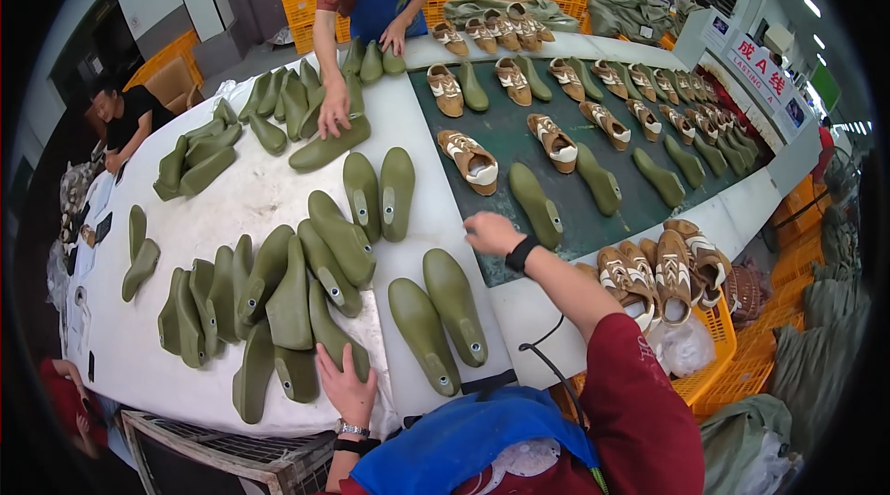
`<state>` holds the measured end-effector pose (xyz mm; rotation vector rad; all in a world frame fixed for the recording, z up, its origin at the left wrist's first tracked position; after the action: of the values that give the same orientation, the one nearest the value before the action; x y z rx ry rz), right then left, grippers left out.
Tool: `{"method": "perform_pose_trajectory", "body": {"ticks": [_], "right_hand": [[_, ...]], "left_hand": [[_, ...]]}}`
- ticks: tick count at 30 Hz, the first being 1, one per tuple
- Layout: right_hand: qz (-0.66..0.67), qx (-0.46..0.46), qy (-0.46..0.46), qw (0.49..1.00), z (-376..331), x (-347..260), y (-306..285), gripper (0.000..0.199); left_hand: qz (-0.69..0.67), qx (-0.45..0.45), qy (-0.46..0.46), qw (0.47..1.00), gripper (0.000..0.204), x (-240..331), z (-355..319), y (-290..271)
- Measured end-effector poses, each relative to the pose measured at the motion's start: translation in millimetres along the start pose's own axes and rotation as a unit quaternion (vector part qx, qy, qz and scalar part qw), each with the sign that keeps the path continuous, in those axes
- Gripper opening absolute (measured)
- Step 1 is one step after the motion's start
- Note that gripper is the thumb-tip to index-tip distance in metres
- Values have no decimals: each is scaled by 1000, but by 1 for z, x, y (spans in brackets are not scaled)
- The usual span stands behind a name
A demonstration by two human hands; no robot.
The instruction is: The recorder is matching green shoe lasts with completed sandal uppers on a production line table.
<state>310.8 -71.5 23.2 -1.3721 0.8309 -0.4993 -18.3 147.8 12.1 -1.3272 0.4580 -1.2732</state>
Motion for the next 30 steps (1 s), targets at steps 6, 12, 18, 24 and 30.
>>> {"method": "perform_pose_trajectory", "body": {"ticks": [6, 12, 18, 24, 30], "right_hand": [[-90, 1, 169, 982, 68, 64, 0, 34], [-80, -12, 264, 961, 103, 111, 13, 46], [-108, -10, 278, 955, 129, 116, 38, 38], [-116, 38, 281, 952, 131, 114, 33, 43], [41, 44, 29, 998, 128, -6, -1, 38]], "left_hand": [[-1, -14, -10, 1000, 62, -1, 1, -1], [2, -27, -34, 999, 58, 0, 6, 0], [6, -31, -45, 998, 59, -5, 6, 1], [-2, -32, -40, 999, 58, -6, 14, 2], [-1, 2, -23, 1000, 55, -8, 8, -4]]}}
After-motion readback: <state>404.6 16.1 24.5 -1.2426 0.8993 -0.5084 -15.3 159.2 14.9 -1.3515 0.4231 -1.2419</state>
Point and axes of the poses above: each hand's wrist, its own z-axis towards the middle knuckle, its own y-axis out of the palm, x = y × z, the point moved 3 cm from there along z, towards the middle knuckle, and after that the axes turned 7 degrees about -z, right-handed, at the moved point
